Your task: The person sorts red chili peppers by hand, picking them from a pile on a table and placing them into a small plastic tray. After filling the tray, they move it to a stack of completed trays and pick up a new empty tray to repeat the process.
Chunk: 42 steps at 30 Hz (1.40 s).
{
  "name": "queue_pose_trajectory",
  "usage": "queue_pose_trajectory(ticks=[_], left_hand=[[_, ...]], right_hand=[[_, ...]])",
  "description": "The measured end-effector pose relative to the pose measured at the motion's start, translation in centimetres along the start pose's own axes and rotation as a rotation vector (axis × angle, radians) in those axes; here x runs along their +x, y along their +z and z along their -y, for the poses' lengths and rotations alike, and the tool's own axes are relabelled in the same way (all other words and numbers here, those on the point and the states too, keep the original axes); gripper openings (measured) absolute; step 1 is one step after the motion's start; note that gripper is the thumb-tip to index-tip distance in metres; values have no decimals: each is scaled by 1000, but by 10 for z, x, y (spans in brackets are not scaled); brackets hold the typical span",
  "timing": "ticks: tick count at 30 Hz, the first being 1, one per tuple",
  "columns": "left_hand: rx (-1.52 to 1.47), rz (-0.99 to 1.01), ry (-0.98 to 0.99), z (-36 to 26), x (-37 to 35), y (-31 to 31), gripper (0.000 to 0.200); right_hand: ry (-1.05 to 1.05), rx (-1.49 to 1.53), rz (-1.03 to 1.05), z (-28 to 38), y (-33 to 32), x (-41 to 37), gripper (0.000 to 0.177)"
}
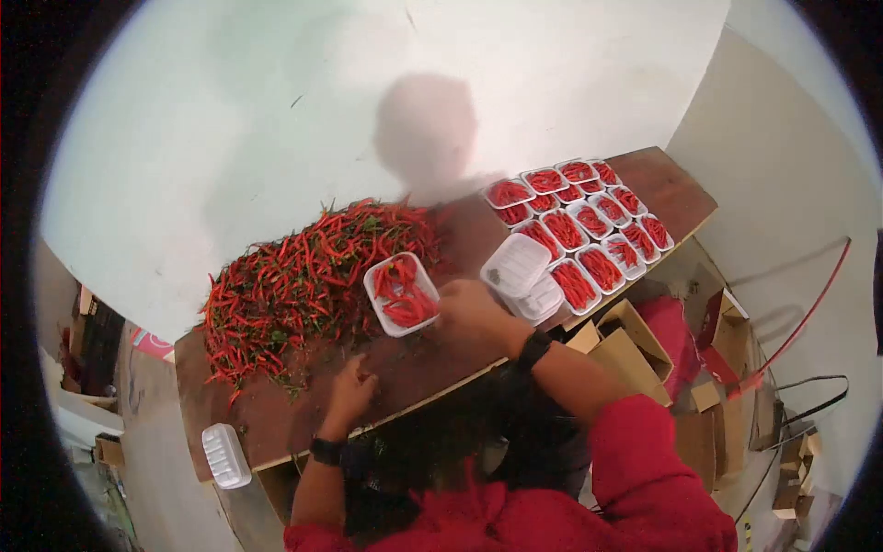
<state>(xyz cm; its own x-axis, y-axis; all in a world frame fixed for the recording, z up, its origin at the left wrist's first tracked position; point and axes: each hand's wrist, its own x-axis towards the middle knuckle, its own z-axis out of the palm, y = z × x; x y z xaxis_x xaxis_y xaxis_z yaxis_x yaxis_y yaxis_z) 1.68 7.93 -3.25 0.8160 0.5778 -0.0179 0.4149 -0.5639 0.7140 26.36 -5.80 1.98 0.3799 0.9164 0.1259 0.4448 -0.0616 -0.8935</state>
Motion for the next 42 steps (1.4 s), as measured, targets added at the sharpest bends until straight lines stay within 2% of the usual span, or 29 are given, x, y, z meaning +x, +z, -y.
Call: queue_pose_trajectory(ticks=[2, 3, 4, 6, 8, 10, 11, 13, 14, 16, 17, 18, 20, 21, 22, 24, 25, 27, 29, 31, 33, 34, 36, 37, 39, 40, 42], left_hand=[[10, -5, 35, 4, 0, 9, 44], [20, -17, 59, 5, 1, 13, 43], [19, -14, 67, 5, 3, 15, 43], [-41, 34, -7, 3, 7, 16, 41], [-103, 34, -64, 1, 5, 16, 41], [-164, 34, -128, 17, 3, 22, 40], [-115, 10, -95, 36, 3, 29, 41], [-65, -10, -66, 35, 8, 33, 42], [8, -13, -56, 24, 6, 29, 42], [88, -5, -45, 9, 8, 24, 42], [114, -1, -82, 9, 8, 23, 41], [140, 3, -118, 11, 9, 24, 41], [78, 16, -151, 14, 11, 26, 39], [12, 18, -185, 16, 12, 27, 38], [17, 20, -186, 16, 12, 27, 38], [108, 7, -204, 15, 13, 27, 39], [115, 11, -205, 15, 15, 26, 39], [164, 69, -301, 15, 19, 25, 42], [134, 93, -303, 38, 20, 25, 44], [104, 119, -305, 46, 22, 26, 46], [180, 98, -172, 42, 24, 23, 46], [185, 101, -170, 38, 25, 21, 46], [143, 132, -275, 32, 26, 19, 45], [149, 135, -274, 46, 23, 21, 45], [-215, 109, -500, 71, 21, 25, 45], [-211, 109, -502, 72, 19, 24, 45], [73, 127, -395, 27, 22, 17, 41]], right_hand=[[401, 148, -209, 4, -24, 5, 22], [-55, -138, -106, -4, -47, -5, 25], [-55, -142, -113, -6, -63, -8, 25], [491, 344, -326, -9, -91, -9, 30], [509, 355, -394, -16, -125, -18, 29], [-24, -167, -338, -113, -162, -24, 23], [-23, -167, -340, -106, -174, -28, 23], [463, 491, -584, -75, -197, -37, 17], [465, 494, -584, -114, -218, -39, 17], [-42, -435, -476, -222, -264, -48, 9], [-57, -614, -554, -237, -275, -51, 2], [-46, -610, -558, -231, -278, -56, 2], [108, -23, -755, -176, -281, -62, 3], [520, 584, -931, -161, -294, -52, 3], [522, 589, -931, -162, -302, -49, 3], [529, 686, -1121, -173, -318, -49, 4], [598, 620, -1147, -189, -331, -48, 4], [556, 614, -1158, -216, -352, -52, 5], [437, 582, -1116, -236, -368, -59, 5], [483, 627, -1178, -226, -373, -53, 5], [542, 645, -1291, -235, -385, -44, 6], [545, 648, -1294, -244, -393, -42, 6], [493, 699, -1289, -261, -404, -41, 5], [333, 648, -1206, -267, -406, -43, 2], [406, 700, -1259, -280, -421, -29, 2], [477, 748, -1305, -285, -428, -19, 2], [466, 777, -1314, -288, -432, -6, 2]])
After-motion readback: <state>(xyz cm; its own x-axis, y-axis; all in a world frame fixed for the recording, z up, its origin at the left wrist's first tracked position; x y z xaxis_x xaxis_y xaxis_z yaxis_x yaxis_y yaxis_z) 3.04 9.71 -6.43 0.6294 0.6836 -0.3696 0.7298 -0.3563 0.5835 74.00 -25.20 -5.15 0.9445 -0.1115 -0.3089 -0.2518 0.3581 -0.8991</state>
